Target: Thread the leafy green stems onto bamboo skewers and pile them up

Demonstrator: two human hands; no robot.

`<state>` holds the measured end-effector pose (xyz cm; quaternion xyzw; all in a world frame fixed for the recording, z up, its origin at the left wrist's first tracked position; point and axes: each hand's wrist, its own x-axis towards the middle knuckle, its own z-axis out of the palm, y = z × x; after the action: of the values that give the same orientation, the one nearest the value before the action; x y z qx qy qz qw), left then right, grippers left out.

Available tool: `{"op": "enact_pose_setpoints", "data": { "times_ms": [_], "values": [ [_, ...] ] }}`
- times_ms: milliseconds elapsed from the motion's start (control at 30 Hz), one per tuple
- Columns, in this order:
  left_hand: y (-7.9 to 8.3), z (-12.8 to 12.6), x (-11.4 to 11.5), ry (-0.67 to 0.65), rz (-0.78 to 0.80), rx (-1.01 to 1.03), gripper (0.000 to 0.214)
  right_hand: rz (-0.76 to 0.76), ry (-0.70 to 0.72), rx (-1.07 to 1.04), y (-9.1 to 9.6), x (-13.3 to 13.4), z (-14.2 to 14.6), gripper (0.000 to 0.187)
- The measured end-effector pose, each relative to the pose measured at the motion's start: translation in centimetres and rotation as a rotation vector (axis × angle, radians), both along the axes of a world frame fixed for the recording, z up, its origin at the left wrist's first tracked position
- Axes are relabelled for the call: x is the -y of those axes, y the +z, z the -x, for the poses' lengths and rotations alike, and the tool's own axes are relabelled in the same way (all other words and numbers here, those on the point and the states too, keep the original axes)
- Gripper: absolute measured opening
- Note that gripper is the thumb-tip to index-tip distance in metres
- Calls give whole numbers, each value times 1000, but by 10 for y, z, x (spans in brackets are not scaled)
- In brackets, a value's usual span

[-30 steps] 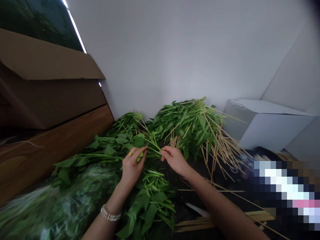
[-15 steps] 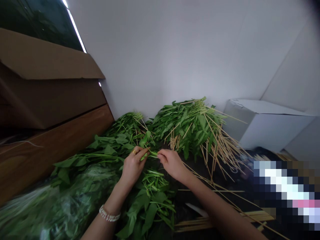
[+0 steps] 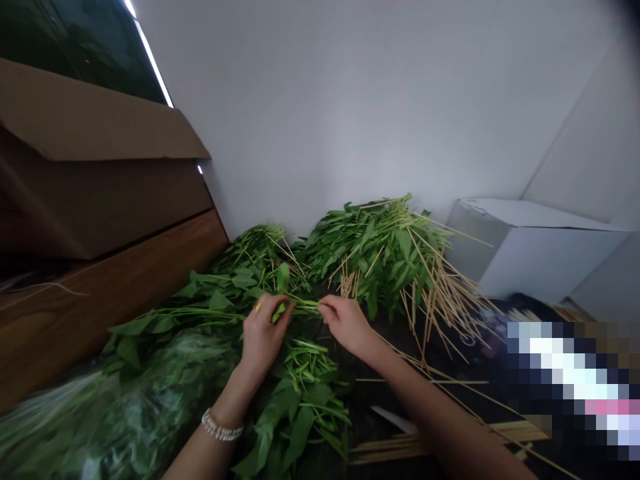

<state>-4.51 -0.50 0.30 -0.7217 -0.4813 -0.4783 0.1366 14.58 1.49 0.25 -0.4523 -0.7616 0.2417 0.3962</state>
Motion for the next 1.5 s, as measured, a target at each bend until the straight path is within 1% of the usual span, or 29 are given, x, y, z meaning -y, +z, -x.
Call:
{"op": "enact_pose_setpoints", "data": {
  "times_ms": [100,200,267,400,500,600,667,700,767,833,900,933,1000,1100,1133,1200,1267,1300,1367,1400,1433,1500],
  "values": [
    [-1,0,1,-7,-17,-68,12,-17,-16,44,0,1,0,20],
    [-7,2,-1,-42,49,-206,23,-82,1,115,1,3,2,20],
    [-11,4,-3,-37,89,-262,24,-112,15,135,2,5,2,18],
    [-15,7,-4,-2,107,-293,23,-95,46,121,4,5,1,21],
    [-14,4,-3,-9,119,-314,22,-92,44,164,5,5,0,23],
    [-11,-2,0,-10,137,-303,18,-121,60,211,7,7,1,22],
    [-7,-4,2,-34,173,-237,15,-133,100,194,8,9,2,21],
    [-4,-3,1,-52,199,-172,14,-124,119,167,9,9,2,21],
    [1,3,-1,-66,233,33,14,-72,134,77,10,8,0,21],
    [5,14,-7,-6,215,283,15,12,125,-36,10,4,-4,22],
    [8,26,-13,105,162,464,16,93,116,-150,8,-2,-7,21],
    [8,30,-16,151,139,500,17,126,116,-201,7,-6,-9,21],
    [8,33,-19,207,91,476,18,190,114,-294,3,-13,-11,23],
    [6,28,-18,223,19,381,20,295,83,-449,-1,-20,-11,29],
    [6,26,-17,218,15,390,20,331,67,-503,-2,-21,-12,32],
    [6,23,-14,205,41,474,20,382,33,-595,-1,-22,-13,37],
    [6,22,-11,223,53,553,22,410,4,-653,0,-21,-14,41],
    [7,21,-9,245,36,559,23,417,-5,-670,1,-21,-15,43],
    [8,19,-4,274,-18,493,21,425,-14,-683,0,-21,-15,44],
    [8,17,-2,263,-42,426,20,426,-11,-678,-1,-21,-13,44],
    [8,15,0,229,-59,338,19,425,-5,-665,-2,-21,-12,44],
    [6,8,3,113,-72,125,18,408,12,-606,-6,-18,-7,41]
  ]
}}
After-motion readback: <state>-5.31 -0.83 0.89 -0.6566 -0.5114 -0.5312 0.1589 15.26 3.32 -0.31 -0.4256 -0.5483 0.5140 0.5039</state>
